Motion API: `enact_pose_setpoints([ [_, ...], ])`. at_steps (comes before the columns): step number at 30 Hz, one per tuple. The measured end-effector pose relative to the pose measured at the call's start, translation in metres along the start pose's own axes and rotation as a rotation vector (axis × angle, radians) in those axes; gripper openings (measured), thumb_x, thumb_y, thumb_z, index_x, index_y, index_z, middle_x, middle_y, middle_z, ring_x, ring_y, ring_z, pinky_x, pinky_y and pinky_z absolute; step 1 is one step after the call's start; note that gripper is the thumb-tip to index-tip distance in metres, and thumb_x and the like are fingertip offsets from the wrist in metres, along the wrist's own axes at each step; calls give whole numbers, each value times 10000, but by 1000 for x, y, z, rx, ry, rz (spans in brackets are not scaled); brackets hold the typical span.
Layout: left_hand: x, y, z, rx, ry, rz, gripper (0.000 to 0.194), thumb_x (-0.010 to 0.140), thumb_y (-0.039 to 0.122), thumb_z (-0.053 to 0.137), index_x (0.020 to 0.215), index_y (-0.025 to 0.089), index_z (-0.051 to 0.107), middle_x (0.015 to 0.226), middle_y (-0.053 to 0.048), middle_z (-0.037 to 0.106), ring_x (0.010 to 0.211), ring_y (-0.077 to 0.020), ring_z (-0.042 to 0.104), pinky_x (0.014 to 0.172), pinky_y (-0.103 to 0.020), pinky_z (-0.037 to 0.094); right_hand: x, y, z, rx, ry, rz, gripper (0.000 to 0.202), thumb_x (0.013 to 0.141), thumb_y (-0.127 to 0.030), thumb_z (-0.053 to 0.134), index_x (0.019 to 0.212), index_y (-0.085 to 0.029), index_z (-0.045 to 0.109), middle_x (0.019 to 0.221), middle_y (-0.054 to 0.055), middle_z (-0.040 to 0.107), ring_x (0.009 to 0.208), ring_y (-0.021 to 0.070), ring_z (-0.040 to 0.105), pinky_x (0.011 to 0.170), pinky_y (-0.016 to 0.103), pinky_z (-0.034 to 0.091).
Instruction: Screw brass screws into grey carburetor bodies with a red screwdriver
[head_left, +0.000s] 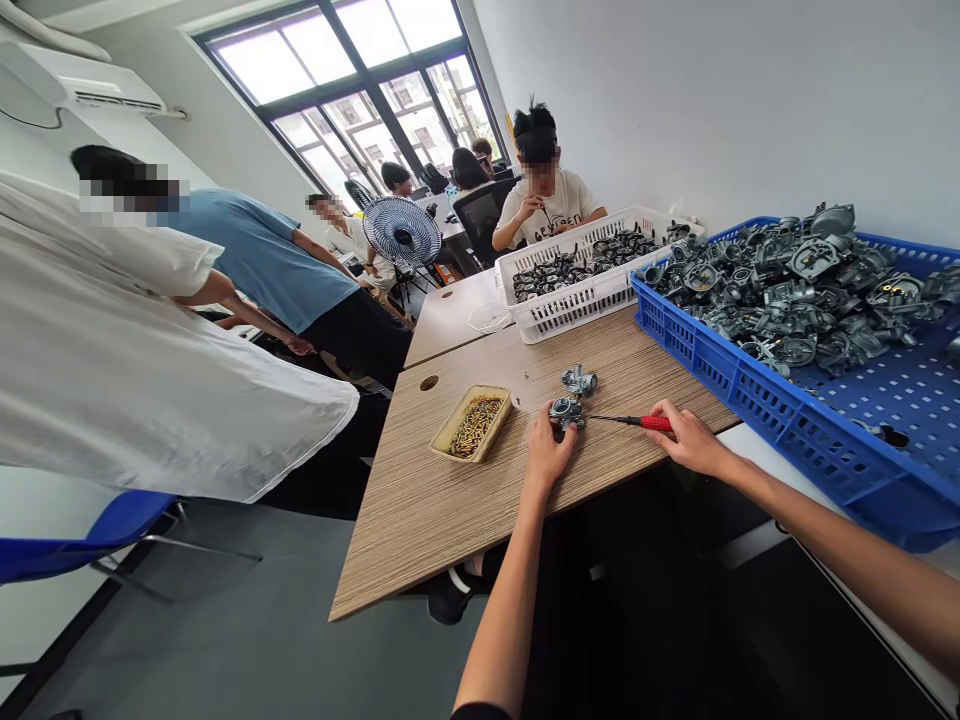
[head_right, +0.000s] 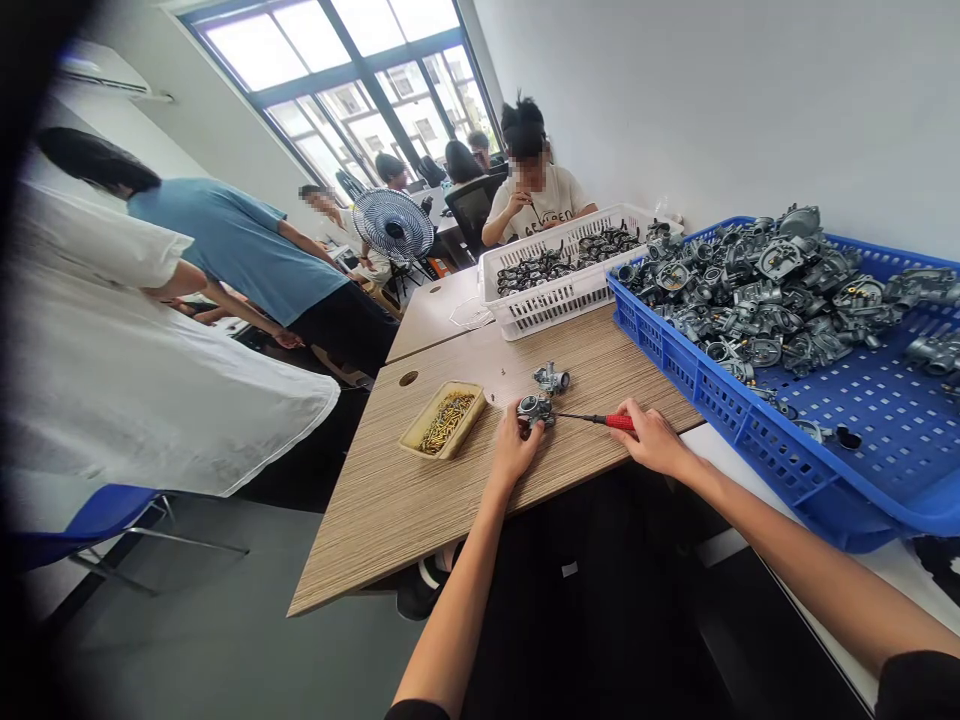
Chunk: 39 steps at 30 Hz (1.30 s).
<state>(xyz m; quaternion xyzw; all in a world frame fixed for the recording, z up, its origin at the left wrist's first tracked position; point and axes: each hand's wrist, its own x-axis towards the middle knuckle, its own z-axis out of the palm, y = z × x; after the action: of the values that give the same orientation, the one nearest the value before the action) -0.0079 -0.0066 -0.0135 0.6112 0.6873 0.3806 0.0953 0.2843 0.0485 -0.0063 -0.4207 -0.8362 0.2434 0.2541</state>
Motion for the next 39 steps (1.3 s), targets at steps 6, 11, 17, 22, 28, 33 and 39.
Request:
enact_pose_setpoints([
  [6, 0, -1, 1, 5, 11, -1, 516, 922, 352, 591, 1401, 189, 493, 1048, -91, 690, 964, -240, 609, 917, -379, 490, 0, 2, 1, 21, 26, -3, 143, 957, -336, 547, 1051, -254, 476, 983, 59, 697, 856, 240, 652, 785, 329, 465],
  [11, 0, 0, 1, 3, 19, 4, 510, 913, 345, 602, 1392, 197, 504, 1085, -96, 695, 954, -232, 614, 914, -367, 496, 0, 2, 0, 59, -3, 1, 127, 977, -371, 529, 1008, -258, 479, 918, 44, 692, 819, 239, 641, 754, 327, 452],
  [17, 0, -1, 2, -4, 19, 6, 513, 915, 349, 601, 1389, 181, 499, 1076, -100, 699, 953, -231, 615, 905, -366, 501, 0, 6, 2, 64, -22, 27, 182, 989, -436, 503, 976, -257, 479, 817, 28, 649, 739, 231, 601, 699, 319, 412],
  [22, 1, -1, 1, -5, 27, 22, 491, 910, 338, 604, 1370, 192, 510, 1092, -97, 699, 949, -227, 617, 922, -368, 495, 1, 7, 2, 73, -26, 36, 230, 1001, -477, 478, 931, -258, 473, 771, 17, 619, 710, 221, 581, 683, 310, 394],
  [28, 1, 1, 0, -17, 12, -3, 505, 906, 318, 610, 1385, 197, 502, 1108, -98, 700, 989, -237, 619, 928, -374, 497, 2, 4, 0, 91, -17, 30, 270, 1005, -506, 466, 885, -264, 465, 739, 6, 609, 697, 218, 588, 678, 307, 396],
  [33, 1, 2, 0, -16, 7, -4, 502, 913, 323, 601, 1387, 194, 499, 1113, -99, 696, 995, -238, 618, 932, -377, 496, 3, 6, 1, 70, -14, 44, 316, 1003, -538, 467, 845, -264, 453, 678, -13, 575, 659, 208, 576, 649, 294, 371],
  [39, 0, 2, -1, 2, 6, -9, 513, 917, 342, 598, 1397, 191, 496, 1092, -98, 695, 979, -234, 615, 917, -368, 498, 2, 1, -3, 60, -36, 15, 237, 1011, -481, 457, 943, -256, 487, 831, 27, 666, 736, 222, 616, 688, 310, 407],
])
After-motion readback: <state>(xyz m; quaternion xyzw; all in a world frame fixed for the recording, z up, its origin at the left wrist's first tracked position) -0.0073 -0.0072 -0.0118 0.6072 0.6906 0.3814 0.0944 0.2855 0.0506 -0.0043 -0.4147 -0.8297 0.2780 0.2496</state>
